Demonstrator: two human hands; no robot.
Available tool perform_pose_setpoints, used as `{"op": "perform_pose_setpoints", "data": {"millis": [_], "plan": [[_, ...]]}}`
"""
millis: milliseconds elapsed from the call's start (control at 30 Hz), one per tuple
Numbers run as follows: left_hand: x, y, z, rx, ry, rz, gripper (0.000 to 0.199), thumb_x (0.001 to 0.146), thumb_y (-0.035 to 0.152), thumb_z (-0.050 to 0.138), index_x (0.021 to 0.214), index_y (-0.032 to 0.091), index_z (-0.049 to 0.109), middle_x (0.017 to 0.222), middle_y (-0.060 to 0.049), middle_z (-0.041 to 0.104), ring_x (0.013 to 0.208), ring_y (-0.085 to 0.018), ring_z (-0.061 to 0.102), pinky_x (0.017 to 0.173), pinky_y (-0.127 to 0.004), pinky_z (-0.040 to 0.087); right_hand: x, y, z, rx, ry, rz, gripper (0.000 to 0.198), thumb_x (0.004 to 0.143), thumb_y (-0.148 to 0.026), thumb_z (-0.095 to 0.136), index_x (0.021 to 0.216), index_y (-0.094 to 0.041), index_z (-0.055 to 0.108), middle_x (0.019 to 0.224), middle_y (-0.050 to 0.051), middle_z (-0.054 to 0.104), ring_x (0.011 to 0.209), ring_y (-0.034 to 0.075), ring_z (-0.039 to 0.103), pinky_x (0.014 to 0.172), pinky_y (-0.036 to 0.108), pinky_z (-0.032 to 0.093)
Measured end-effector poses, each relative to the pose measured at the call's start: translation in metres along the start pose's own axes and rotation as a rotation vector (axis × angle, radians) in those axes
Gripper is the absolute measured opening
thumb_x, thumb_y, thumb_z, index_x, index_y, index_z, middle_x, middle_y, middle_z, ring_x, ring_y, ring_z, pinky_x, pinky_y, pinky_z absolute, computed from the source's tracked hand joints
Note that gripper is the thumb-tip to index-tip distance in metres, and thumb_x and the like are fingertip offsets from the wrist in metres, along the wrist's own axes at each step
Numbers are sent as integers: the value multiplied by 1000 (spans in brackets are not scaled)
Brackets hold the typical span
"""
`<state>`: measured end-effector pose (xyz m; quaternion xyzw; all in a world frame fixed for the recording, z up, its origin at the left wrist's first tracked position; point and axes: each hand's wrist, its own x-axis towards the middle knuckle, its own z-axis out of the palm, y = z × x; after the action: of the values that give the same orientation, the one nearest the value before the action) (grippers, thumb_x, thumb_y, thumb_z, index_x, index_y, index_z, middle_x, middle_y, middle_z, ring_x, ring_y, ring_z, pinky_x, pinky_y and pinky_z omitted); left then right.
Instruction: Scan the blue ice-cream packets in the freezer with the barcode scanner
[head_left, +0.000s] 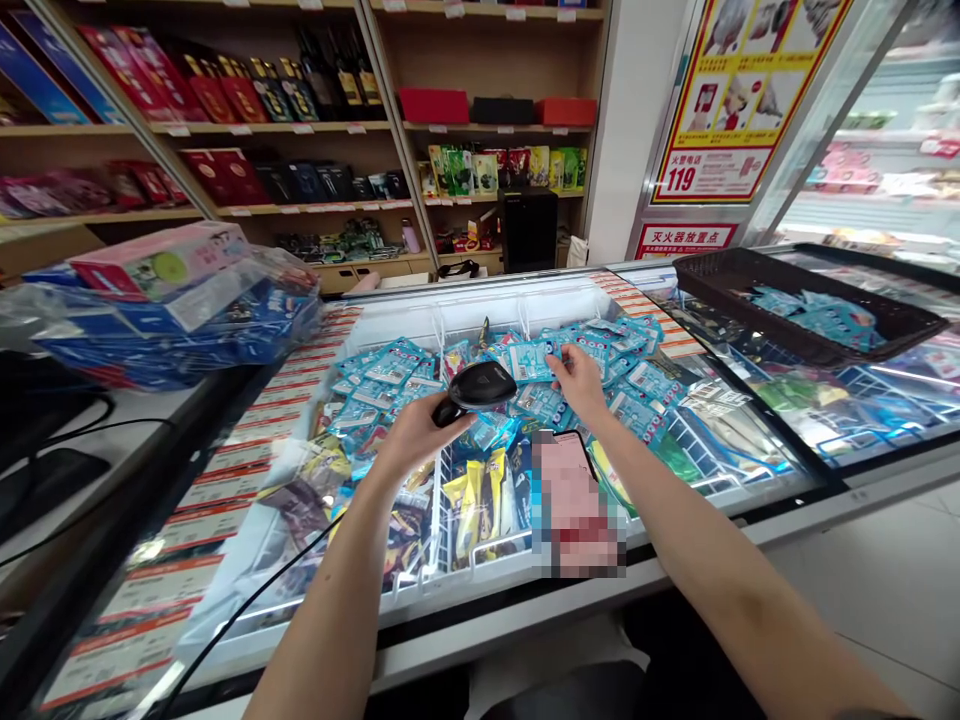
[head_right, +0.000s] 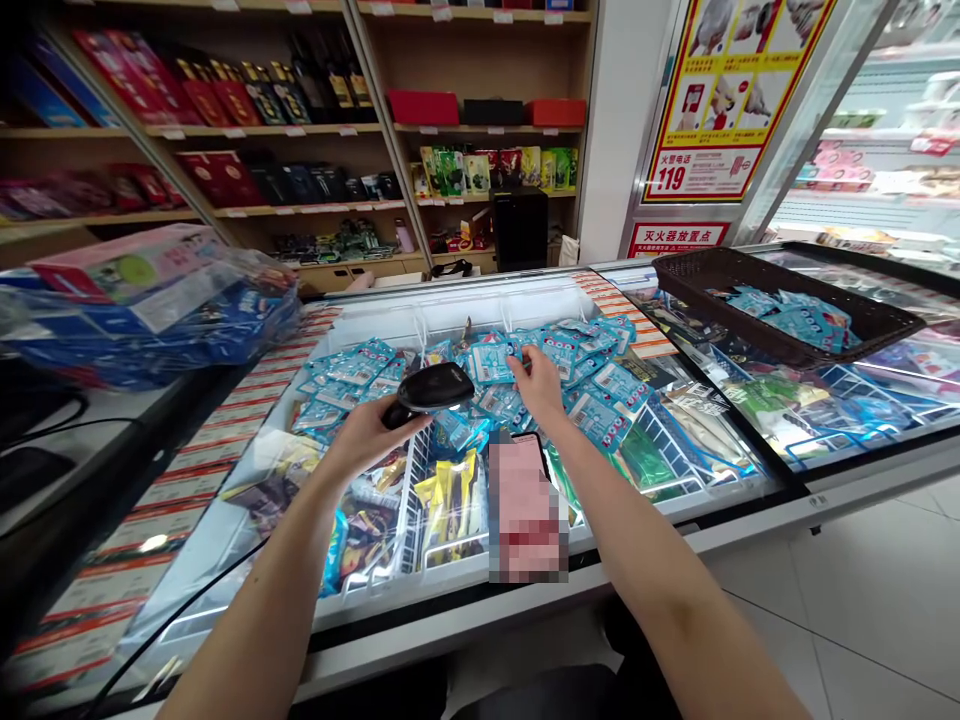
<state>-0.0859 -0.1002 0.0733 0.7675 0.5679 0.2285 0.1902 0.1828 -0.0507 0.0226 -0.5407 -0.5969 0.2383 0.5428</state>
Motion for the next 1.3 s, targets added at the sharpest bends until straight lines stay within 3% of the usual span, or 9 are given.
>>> {"op": "perform_pose_setpoints", "data": {"millis": [267,467,633,733,867,967,1033,1133,1300], "plan": [[-2,1,1,9,9,23,42,77,56,58,87,16,67,61,-1,61,58,-15,53,52,-23,33,-1,0,-2,-19,18,-15,26,89,-49,52,87,-23,54,68,0,61,53,18,61,58,32,48],[-3,-9,0,20,87,-46,46,74,60,60,87,16,68,62,0,60,57,-15,52,51,-24,32,-1,6,0,60,21,0,29,88,-51,51,92,-22,56,76,3,63,54,18,62,50,32,49],[-6,-27,-7,29,236,-117,49,73,63,60,90,18,69,62,0,59,58,-15,52,52,-24,31,1,10,0,47,60,6,44,84,-48,57,117,-19,52,80,4,63,54,19,60,52,35,50],[-7,-38,-14,20,326,-180,49,72,62,61,91,18,69,64,-2,61,61,-17,54,54,-25,33,0,7,-2,-82,90,-27,55,82,-44,60,128,-17,46,82,4,64,60,21,62,64,39,52],[-7,-50,-21,22,369,-226,50,72,64,60,92,18,69,64,-3,62,63,-19,57,54,-25,32,-5,1,-6,-400,163,-126,42,84,-42,60,118,-18,58,104,11,63,93,26,62,82,40,49],[-8,-58,-25,34,398,-249,49,72,63,60,92,20,69,63,-2,62,64,-19,58,55,-25,33,-8,0,-10,-551,218,-140,35,87,-44,56,111,-20,63,120,13,57,103,27,57,83,39,48],[-9,-63,-28,35,423,-272,48,72,63,60,90,20,69,63,-2,63,63,-19,57,55,-25,34,-8,0,-10,-556,225,-162,32,90,-43,53,109,-20,64,120,13,57,102,27,57,82,39,47],[-11,-68,-32,22,443,-314,48,72,65,58,87,20,68,61,-2,62,60,-18,55,54,-25,33,-5,-3,-6,-486,148,-248,27,93,-37,49,103,-19,67,110,13,62,99,26,57,87,40,46],[-12,-72,-37,35,499,-350,47,72,63,57,83,19,67,62,-3,61,61,-18,54,54,-26,32,0,-27,24,-479,-148,-394,25,94,-31,48,99,-21,71,100,9,68,101,26,58,98,42,39]]}}
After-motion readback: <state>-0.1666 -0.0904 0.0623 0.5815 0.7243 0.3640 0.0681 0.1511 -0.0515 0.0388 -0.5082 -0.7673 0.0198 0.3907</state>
